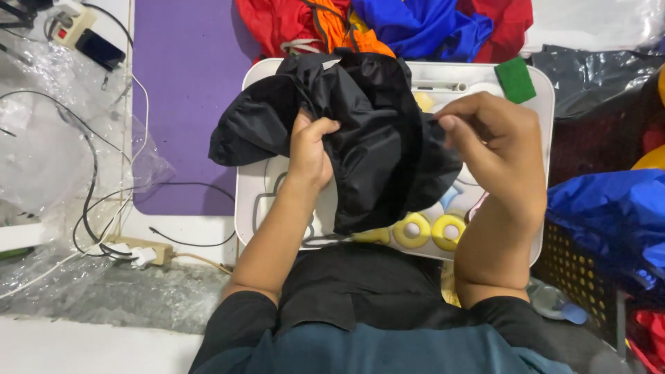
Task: Trimming loose threads from a black fabric item using scissors to finalize its details.
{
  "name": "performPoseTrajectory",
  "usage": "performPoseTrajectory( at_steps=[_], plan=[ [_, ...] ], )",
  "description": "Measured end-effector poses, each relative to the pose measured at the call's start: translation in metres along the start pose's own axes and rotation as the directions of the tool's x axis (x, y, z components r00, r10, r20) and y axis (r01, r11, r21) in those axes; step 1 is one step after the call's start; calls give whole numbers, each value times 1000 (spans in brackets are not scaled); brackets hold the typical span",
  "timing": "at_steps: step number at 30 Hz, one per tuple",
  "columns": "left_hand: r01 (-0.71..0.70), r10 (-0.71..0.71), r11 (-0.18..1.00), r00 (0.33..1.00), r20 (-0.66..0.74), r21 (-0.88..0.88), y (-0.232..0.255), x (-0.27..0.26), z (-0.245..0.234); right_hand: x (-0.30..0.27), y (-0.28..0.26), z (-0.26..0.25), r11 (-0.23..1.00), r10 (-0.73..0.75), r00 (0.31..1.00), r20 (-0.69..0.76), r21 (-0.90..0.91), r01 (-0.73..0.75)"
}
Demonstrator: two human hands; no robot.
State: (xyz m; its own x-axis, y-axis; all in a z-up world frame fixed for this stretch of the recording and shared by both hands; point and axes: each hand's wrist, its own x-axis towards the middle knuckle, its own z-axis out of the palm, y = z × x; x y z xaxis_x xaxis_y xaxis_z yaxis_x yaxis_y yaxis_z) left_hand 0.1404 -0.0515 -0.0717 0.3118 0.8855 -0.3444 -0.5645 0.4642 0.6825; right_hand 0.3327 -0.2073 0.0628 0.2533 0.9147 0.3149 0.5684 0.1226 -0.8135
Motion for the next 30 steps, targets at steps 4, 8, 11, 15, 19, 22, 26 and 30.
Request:
performPoseTrajectory(
  at_steps=[4, 8, 11, 15, 19, 22, 26, 30],
  plan=[
    [-47, 46, 997, 999, -17, -57, -9, 7, -21, 3, 1, 10, 996, -70, 996, 50, -57, 73],
    [-251, 274, 959, 940, 204, -128, -5, 21, -40, 5, -4, 26, 972, -158, 963, 220, -137, 191],
    [-279, 315, 946, 910, 269, -162, -4, 50, -67, -1, -24, 67, 949, -284, 885, 369, -24, 315],
    [-229, 258, 962, 940, 222, -150, 15, 68, -73, -36, -22, 160, 858, -368, 615, 697, 0, 513],
    [-267, 292, 954, 934, 208, -140, 37, 74, -75, -69, 15, 231, 827, -265, 553, 790, -109, 551],
    [-269, 298, 949, 935, 193, -163, 48, 77, -83, -80, 28, 250, 770, -262, 578, 773, -194, 608],
    [-268, 300, 946, 936, 186, -182, 58, 72, -76, -94, 34, 248, 754, -329, 652, 683, -226, 617],
    [-228, 257, 959, 949, 182, -166, 61, 78, -82, -98, 44, 222, 709, -299, 694, 655, -335, 621]
  ],
)
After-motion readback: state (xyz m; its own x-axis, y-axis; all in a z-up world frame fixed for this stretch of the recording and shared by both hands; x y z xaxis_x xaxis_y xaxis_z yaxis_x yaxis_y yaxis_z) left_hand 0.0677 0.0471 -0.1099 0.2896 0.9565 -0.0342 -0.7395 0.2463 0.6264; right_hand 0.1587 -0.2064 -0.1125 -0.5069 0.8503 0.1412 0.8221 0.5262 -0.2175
